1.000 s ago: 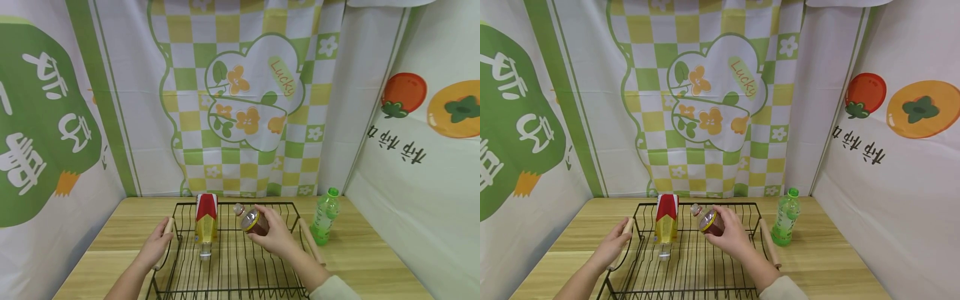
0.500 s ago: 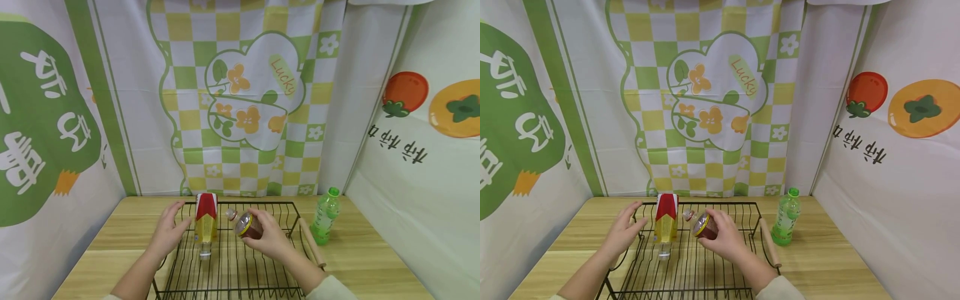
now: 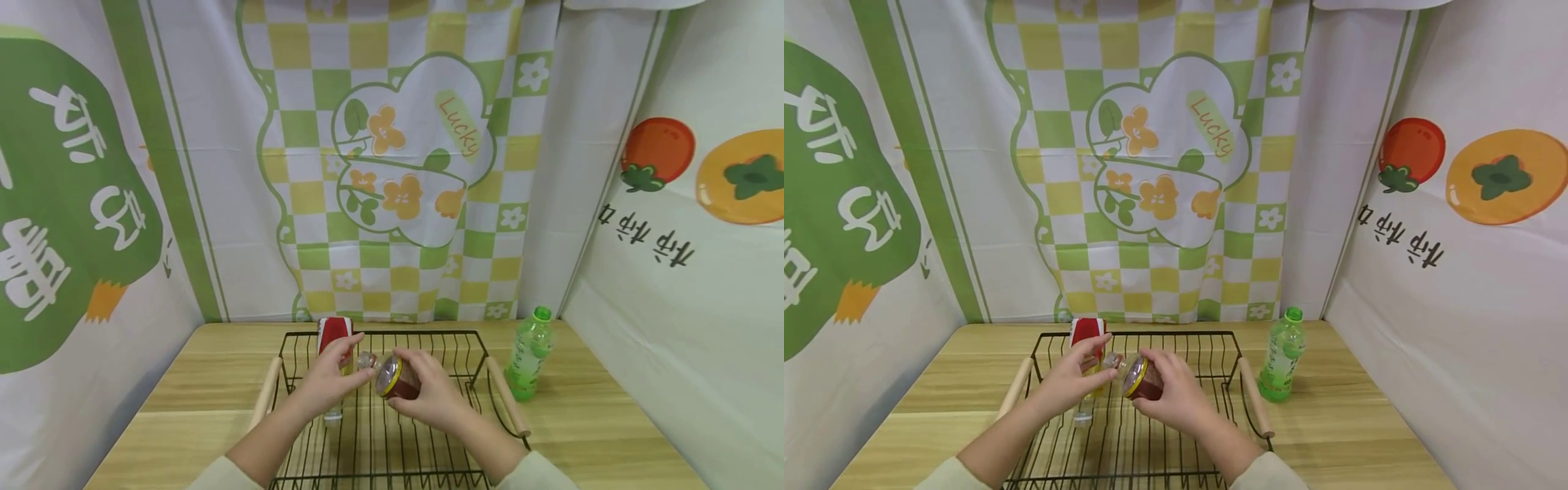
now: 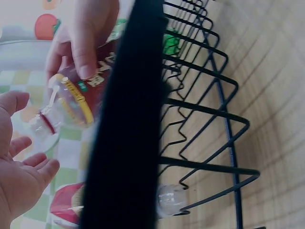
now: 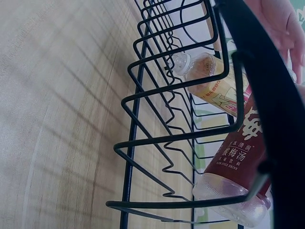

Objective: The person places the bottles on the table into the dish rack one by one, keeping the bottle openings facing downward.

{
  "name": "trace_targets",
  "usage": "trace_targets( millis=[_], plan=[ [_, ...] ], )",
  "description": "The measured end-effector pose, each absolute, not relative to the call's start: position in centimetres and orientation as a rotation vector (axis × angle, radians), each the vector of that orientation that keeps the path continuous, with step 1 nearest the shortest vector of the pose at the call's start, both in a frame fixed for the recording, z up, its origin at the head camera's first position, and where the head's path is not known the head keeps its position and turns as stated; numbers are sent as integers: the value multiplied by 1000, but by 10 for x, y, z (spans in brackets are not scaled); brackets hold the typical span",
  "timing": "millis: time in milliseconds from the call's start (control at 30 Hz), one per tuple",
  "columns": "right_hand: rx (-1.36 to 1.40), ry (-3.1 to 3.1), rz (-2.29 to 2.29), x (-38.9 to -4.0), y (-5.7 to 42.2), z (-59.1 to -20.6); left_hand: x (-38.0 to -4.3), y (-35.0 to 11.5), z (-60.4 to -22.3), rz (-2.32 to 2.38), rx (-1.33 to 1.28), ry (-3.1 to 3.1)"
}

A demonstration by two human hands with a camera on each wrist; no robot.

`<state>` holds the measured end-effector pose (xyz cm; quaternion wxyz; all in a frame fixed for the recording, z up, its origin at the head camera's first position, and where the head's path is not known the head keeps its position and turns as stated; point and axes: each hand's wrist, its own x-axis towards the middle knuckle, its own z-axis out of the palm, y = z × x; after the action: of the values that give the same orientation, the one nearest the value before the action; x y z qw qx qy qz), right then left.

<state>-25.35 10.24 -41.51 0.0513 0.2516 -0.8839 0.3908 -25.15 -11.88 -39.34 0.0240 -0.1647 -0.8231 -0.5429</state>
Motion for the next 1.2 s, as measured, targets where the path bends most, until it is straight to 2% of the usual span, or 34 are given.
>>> trace_targets(
  millis=[767, 1200],
  plan=[
    [904, -2763, 1066, -252, 100, -419, -256, -118, -408, -1794, -705, -2704],
    [921, -2796, 986, -250, 100, -420, -257, -115, -414, -1684, -697, -2769]
  ],
)
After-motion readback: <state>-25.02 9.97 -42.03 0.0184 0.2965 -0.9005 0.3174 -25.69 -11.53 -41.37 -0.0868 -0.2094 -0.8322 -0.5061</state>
